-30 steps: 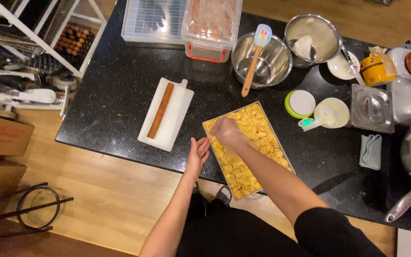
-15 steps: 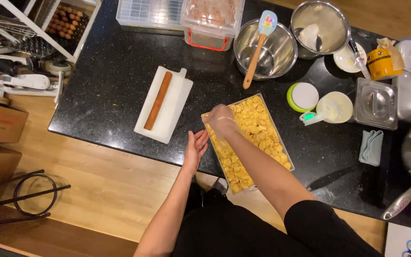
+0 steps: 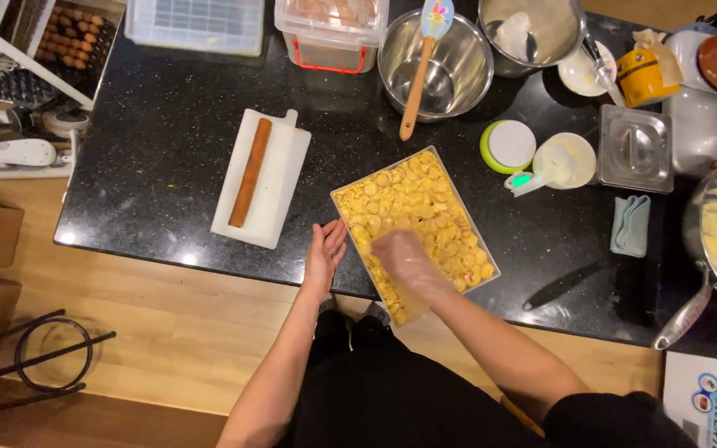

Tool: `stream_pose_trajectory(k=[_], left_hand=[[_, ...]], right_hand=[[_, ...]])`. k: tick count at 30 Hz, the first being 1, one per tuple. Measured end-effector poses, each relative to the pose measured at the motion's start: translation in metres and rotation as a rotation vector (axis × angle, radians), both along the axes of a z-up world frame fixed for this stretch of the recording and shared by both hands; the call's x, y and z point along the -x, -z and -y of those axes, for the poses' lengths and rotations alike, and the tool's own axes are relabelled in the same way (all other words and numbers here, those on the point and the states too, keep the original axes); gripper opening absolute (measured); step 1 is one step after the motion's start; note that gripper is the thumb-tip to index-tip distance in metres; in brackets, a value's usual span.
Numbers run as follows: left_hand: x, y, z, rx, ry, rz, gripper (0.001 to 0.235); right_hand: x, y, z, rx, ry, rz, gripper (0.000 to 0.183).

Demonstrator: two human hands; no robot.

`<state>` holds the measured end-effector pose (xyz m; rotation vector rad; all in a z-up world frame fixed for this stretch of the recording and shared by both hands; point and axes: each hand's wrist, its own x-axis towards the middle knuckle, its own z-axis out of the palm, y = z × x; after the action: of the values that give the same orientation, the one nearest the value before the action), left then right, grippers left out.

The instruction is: Spreading and leveling a layer of cornflakes in a tray by hand to create a base for a dessert.

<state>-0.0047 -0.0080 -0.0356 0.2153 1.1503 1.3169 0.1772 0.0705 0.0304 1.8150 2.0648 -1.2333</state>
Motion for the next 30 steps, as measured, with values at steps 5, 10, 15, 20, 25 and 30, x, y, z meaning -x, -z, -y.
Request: stream_pose_trajectory(k=[5,10,15,20,25,30], left_hand=[[-0.006,-0.004,0.005,-0.033,0.0,0.05,0.09],[-0.014,0.002,0.002,-0.025,-0.011,0.053,0.093],[-0.009,0.006,0.0,-0.022,0.024,0.036,0.095],[-0.006,-0.009,0.002,-0.053,0.066,0.002,0.092],[-0.004,-0.009,0.002,-0.067,0.084,-0.004,0.092],[-0.003,0.0,0.001,-0.065,0.072,0.004,0.093]], right_hand=[[0.003,0.021,-0.017,-0.006,-0.052,0.089,0.025],[0.018,0.116,-0.035,-0.017,-0.094,0.23,0.028],[0.022,0.039,-0.023,-0.089,-0.181,0.143,0.021],[0.003,-0.065,0.0,0.105,0.081,0.006,0.024],[0.009,-0.054,0.027,0.012,-0.136,0.048,0.024],[0.006,-0.026,0.018,0.001,-0.229,-0.072,0.038]])
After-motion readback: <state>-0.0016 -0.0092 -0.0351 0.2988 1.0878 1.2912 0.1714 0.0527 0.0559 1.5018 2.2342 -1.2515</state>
